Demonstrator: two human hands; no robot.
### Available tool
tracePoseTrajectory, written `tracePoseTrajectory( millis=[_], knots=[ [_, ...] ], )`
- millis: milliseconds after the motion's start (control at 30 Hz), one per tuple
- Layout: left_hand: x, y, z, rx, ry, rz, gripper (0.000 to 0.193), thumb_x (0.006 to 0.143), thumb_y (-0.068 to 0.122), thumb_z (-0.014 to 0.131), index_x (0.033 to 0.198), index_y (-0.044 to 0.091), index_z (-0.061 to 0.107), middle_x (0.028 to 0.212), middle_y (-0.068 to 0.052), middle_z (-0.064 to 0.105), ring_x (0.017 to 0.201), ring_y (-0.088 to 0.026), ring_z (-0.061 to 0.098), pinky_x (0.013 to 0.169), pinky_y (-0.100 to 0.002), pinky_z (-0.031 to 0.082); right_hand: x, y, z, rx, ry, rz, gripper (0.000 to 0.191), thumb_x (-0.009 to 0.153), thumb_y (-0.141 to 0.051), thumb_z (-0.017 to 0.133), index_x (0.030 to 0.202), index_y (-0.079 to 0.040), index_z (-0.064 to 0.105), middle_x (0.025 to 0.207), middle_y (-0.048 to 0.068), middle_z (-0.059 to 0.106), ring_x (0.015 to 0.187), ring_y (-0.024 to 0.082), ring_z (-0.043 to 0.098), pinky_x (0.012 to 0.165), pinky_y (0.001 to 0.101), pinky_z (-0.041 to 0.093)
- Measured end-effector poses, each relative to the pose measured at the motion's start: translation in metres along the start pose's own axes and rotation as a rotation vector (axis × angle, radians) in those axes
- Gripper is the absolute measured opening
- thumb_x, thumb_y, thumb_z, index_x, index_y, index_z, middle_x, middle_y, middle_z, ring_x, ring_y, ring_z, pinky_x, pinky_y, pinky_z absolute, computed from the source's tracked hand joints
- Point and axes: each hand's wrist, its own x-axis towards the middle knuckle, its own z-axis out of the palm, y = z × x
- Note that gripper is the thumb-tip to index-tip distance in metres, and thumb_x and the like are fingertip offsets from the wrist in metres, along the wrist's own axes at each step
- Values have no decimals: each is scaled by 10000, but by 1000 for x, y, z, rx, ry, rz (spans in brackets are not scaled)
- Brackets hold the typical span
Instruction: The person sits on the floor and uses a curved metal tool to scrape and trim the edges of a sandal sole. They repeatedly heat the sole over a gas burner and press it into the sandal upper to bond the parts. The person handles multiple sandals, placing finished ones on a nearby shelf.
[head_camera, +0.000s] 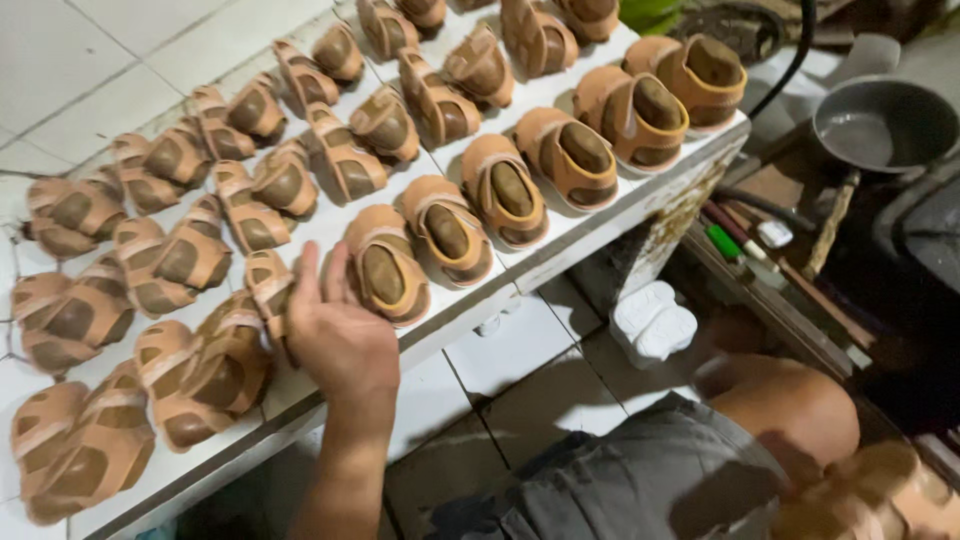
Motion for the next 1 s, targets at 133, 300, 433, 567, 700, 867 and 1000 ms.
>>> tracePoseTrajectory(
  millis=[133,300,433,567,700,867,1000],
  knots=[
    [-14,-3,9,84,-5,163,392,1151,223,448,1403,-78,456,1368,-192,494,1301,-221,484,1202,-332,373,3,-10,-39,6,66,-14,701,979,-620,462,1526,-183,489,1364,90,585,1188,225,604,964,391,508],
    [-65,-6,70,188,-637,405,275,1075,131,573,1304,-21,546,1266,-175,623,1193,-300,625,1090,-400,516,31,-14,-95,-102,172,-28,760,982,-721,447,1554,-220,446,1400,41,547,1220,188,574,1005,374,498],
    [-110,-50,152,103,-1052,286,231,1007,31,690,1235,17,652,1190,-130,725,1046,-263,726,934,-341,595,78,-26,-122,563,-130,-128,628,1163,-525,455,1471,23,470,1265,219,559,1155,322,578,1060,436,539],
    [-153,-177,232,419,-1247,-228,291,945,213,690,1204,81,693,954,-136,737,832,-278,744,737,-363,584,101,-27,-129,599,7,-216,617,1161,-516,499,1406,50,516,1184,219,579,1043,327,599,959,438,550],
    [-190,-271,258,891,-1314,-78,550,866,353,802,1282,85,561,1105,-241,653,984,-445,642,802,-530,516,96,-23,-132,540,158,-280,570,1102,-490,549,1399,-3,549,1159,193,615,1057,345,646,922,470,575],
    [-208,-303,274,1189,-1254,46,810,633,478,868,1254,104,507,1181,-270,588,1079,-506,597,838,-590,507,95,-27,-145,559,126,-294,604,1157,-499,502,1451,29,510,1251,189,584,1106,347,608,1020,479,558],
    [-204,-312,281,1209,-1429,17,602,802,462,798,1204,81,561,1103,-273,620,971,-478,627,782,-590,516,103,-33,-156,593,99,-274,547,1164,-466,516,1441,6,509,1280,178,581,1126,345,607,1011,481,554]
  ],
)
